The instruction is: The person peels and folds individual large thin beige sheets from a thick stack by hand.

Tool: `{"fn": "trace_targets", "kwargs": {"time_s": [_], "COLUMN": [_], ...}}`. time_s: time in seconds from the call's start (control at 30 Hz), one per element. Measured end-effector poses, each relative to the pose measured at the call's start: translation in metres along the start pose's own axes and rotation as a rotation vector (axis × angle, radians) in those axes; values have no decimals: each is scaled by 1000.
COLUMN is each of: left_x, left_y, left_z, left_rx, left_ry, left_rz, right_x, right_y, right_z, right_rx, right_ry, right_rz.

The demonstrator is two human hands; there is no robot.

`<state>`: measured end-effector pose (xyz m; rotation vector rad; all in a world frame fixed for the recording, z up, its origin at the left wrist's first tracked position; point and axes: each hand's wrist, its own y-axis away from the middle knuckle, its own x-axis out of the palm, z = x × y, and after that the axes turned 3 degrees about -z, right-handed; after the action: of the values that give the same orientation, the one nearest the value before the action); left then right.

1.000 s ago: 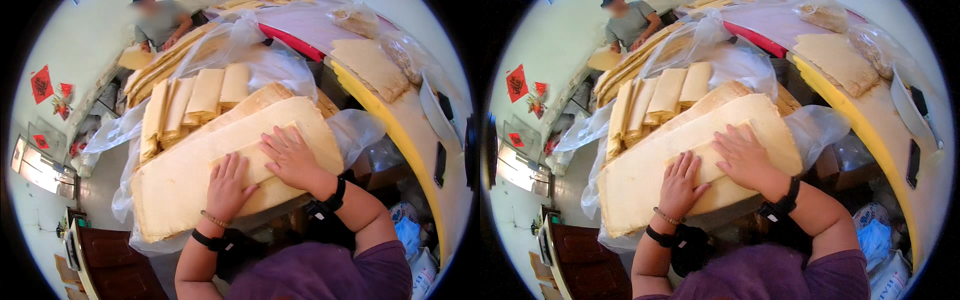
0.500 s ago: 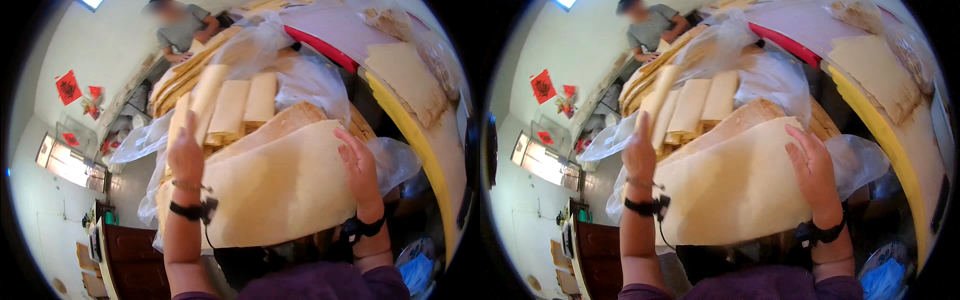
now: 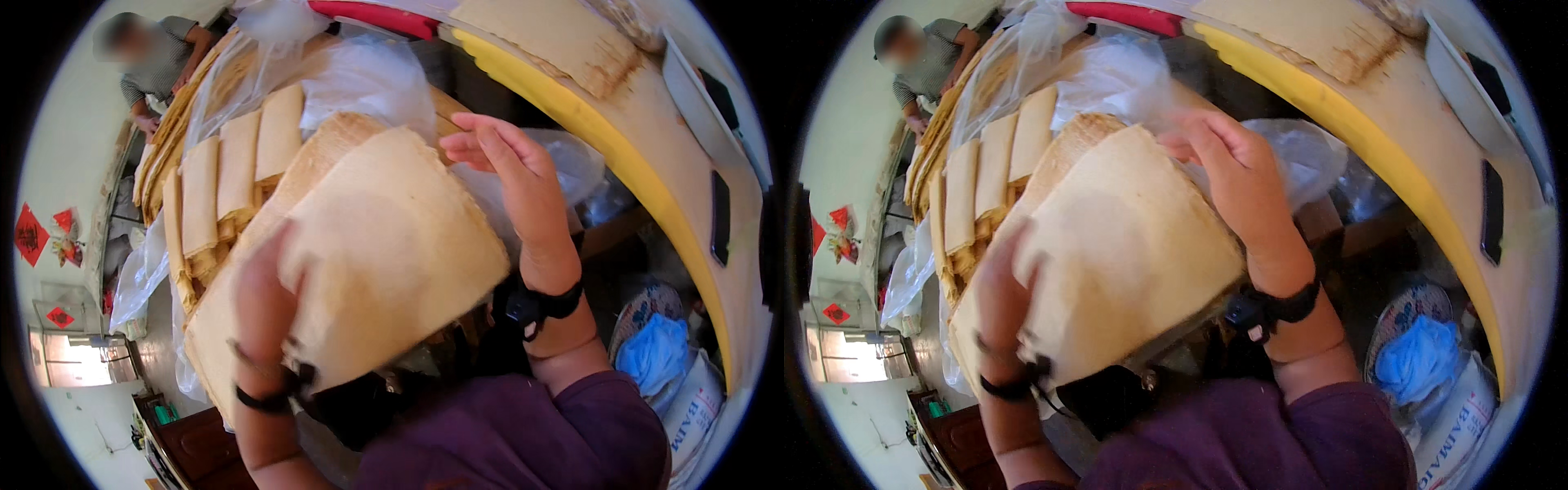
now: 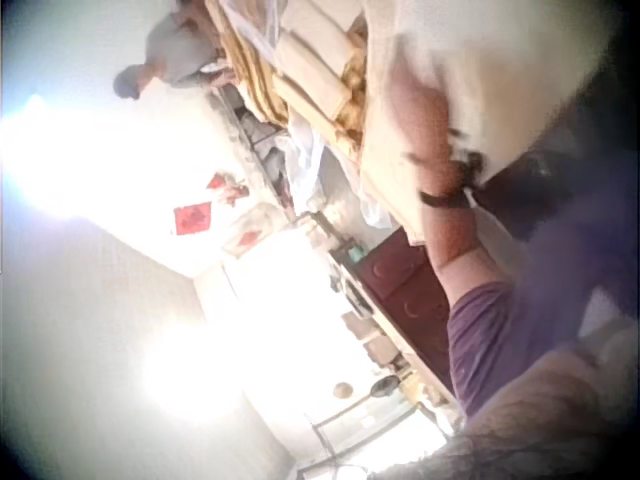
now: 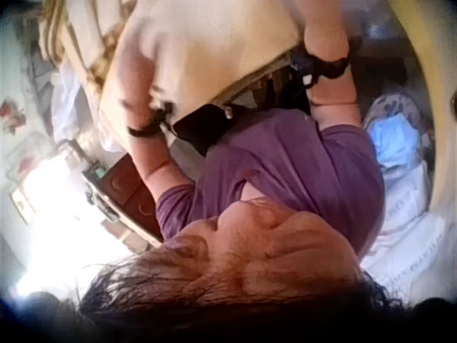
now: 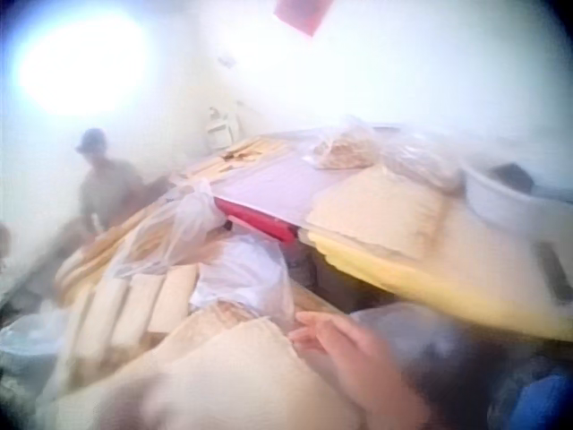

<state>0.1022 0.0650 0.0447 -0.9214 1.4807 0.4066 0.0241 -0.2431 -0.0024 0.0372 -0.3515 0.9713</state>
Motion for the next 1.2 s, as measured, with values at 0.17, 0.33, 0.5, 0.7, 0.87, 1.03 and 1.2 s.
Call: {"fn": "trace_targets", "kwargs": {"time_s": [0.17, 0.33, 0.5, 0.7, 0.87, 1.03, 1.2], "left_x": [44, 52, 52, 54, 55, 58, 61], "left_y": [61, 60, 54, 56, 57, 58, 59], "left_z": [-129, -108, -99, -89, -95, -95, -93], "left_rx": [255, 272, 191, 146, 109, 97, 102], "left_ry": [-50, 2, 185, 301, 309, 314, 310], "left_rz": [127, -14, -102, -119, -112, -123, -130], "right_x": [-23, -91, -78, -43, -33, -32, -29], "right_y": [31, 89, 120, 105, 103, 103, 102], "right_z": [14, -11, -7, -15, -14, -28, -25], "right_rx": [6, 350, 561, 457, 399, 366, 367], "right_ry": [12, 129, 24, -250, -221, -221, -175], "right_rz": [56, 100, 357, 345, 315, 256, 217]}}
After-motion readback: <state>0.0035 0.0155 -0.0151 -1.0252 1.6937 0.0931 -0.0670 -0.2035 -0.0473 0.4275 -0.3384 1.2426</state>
